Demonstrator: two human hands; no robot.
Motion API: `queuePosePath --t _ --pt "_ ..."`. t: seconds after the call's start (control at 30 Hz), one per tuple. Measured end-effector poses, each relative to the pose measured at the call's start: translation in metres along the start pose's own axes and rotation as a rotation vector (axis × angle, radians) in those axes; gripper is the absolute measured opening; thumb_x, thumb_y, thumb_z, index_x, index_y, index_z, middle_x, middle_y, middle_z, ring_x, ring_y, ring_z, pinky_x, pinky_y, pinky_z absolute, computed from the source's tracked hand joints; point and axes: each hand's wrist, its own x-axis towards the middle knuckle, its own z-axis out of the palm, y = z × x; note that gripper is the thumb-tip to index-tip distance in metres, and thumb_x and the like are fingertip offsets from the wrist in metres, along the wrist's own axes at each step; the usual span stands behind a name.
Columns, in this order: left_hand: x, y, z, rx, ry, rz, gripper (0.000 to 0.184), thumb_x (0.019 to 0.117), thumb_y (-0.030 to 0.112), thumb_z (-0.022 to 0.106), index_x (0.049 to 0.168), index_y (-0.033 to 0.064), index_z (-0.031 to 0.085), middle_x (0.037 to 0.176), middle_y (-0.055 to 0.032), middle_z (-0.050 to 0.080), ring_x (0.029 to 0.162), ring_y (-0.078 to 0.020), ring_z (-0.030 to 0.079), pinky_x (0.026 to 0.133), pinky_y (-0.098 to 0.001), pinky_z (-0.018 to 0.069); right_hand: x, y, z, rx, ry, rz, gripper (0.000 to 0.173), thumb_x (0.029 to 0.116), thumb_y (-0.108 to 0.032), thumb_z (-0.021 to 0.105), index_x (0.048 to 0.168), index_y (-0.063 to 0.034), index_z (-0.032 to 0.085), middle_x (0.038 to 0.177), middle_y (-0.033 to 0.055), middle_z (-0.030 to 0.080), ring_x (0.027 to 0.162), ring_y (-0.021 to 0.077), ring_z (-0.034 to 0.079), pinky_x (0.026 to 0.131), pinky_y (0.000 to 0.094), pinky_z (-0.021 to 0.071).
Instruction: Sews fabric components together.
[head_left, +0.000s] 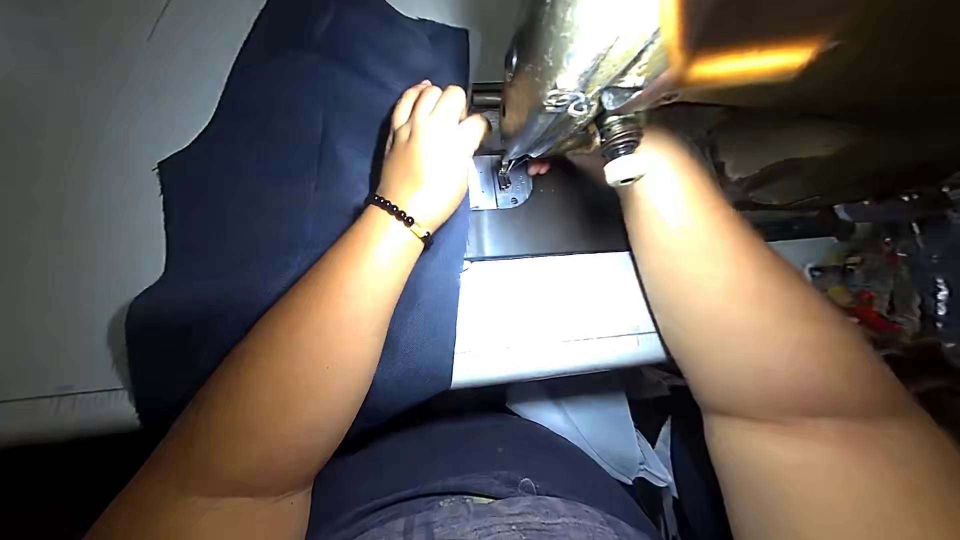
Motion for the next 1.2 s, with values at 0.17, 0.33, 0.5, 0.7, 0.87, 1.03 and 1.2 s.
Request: queuePosePath --t 0.17,0.33,0.5,0.7,0.87,1.03,1.2 --pt "-0.01 0.003 0.003 -0.06 0.042 0.186 0.019 0.0955 0.003 0.055 0.088 0.0029 0.072 0.098 -0.0204 0.066 0.106 -0.0393 0.063 0.107 -0.0537 0.0402 -0.031 -0.017 0.05 -0.261 0.278 -0.187 0.026 0.0995 -0.017 0.059 0.109 0.0051 0.069 0.097 0.0177 0.07 0.088 0.0231 0.066 0.087 0.0431 0.052" --pt "-0.078 0.016 -0.022 -0.017 -0.372 -0.169 0.092 0.0991 0.064 0.041 0.164 0.0021 0.02 0.171 -0.0183 0.015 0.159 -0.0361 0.011 0.126 -0.0604 0.0075 -0.114 0.008 -0.011 -0.436 0.334 -0.198 0.033 0.1018 -0.005 0.052 0.133 0.0044 0.058 0.128 0.0253 0.063 0.118 0.0344 0.063 0.103 0.0489 0.0509" --pt "-0.15 0.054 -0.036 -0.004 -0.385 -0.1 0.095 0.0976 0.071 0.028 0.161 0.0 0.028 0.17 -0.0187 0.02 0.159 -0.0347 0.016 0.124 -0.0608 0.0145 -0.192 0.081 -0.063 -0.706 0.545 0.045 0.046 0.0981 -0.003 0.044 0.142 0.0025 0.055 0.153 0.0349 0.042 0.144 0.0561 0.035 0.113 0.0732 0.0295" --pt "-0.161 0.063 -0.043 -0.018 -0.381 -0.017 0.069 0.1069 0.05 0.02 0.162 0.0107 0.032 0.171 -0.0087 0.023 0.159 -0.0324 0.015 0.123 -0.0624 0.0156 -0.188 0.084 -0.085 -0.711 0.53 0.037 0.04 0.0987 -0.003 0.048 0.135 0.0001 0.064 0.144 0.0306 0.052 0.138 0.0529 0.043 0.111 0.0716 0.0303" --pt "-0.166 0.062 -0.04 -0.085 -0.289 -0.031 0.056 0.1047 0.042 0.032 0.152 0.0176 0.052 0.164 -0.0038 0.04 0.155 -0.0289 0.03 0.122 -0.0645 0.0181 -0.182 0.093 -0.09 -0.751 0.533 -0.01 0.036 0.1088 -0.013 0.04 0.133 0.0018 0.063 0.139 0.0327 0.055 0.134 0.0551 0.047 0.11 0.0702 0.0341" --pt "-0.165 0.062 -0.04 -0.123 -0.254 -0.042 0.052 0.1 0.046 0.041 0.135 0.016 0.065 0.16 -0.0051 0.046 0.153 -0.0283 0.034 0.121 -0.0627 0.0192 -0.183 0.057 -0.034 -0.698 0.5 -0.229 0.036 0.1082 -0.01 0.034 0.125 0.0131 0.056 0.118 0.0372 0.063 0.115 0.0551 0.061 0.098 0.0671 0.0471" --pt "-0.166 0.061 -0.04 -0.131 -0.221 -0.037 0.05 0.0983 0.047 0.043 0.129 0.0152 0.067 0.158 -0.0048 0.048 0.152 -0.0278 0.036 0.121 -0.0625 0.02 -0.172 0.007 0.047 -0.58 0.207 -0.624 0.036 0.1036 -0.028 0.049 0.117 -0.0036 0.072 0.097 0.016 0.069 0.095 0.0347 0.065 0.084 0.0503 0.0513"
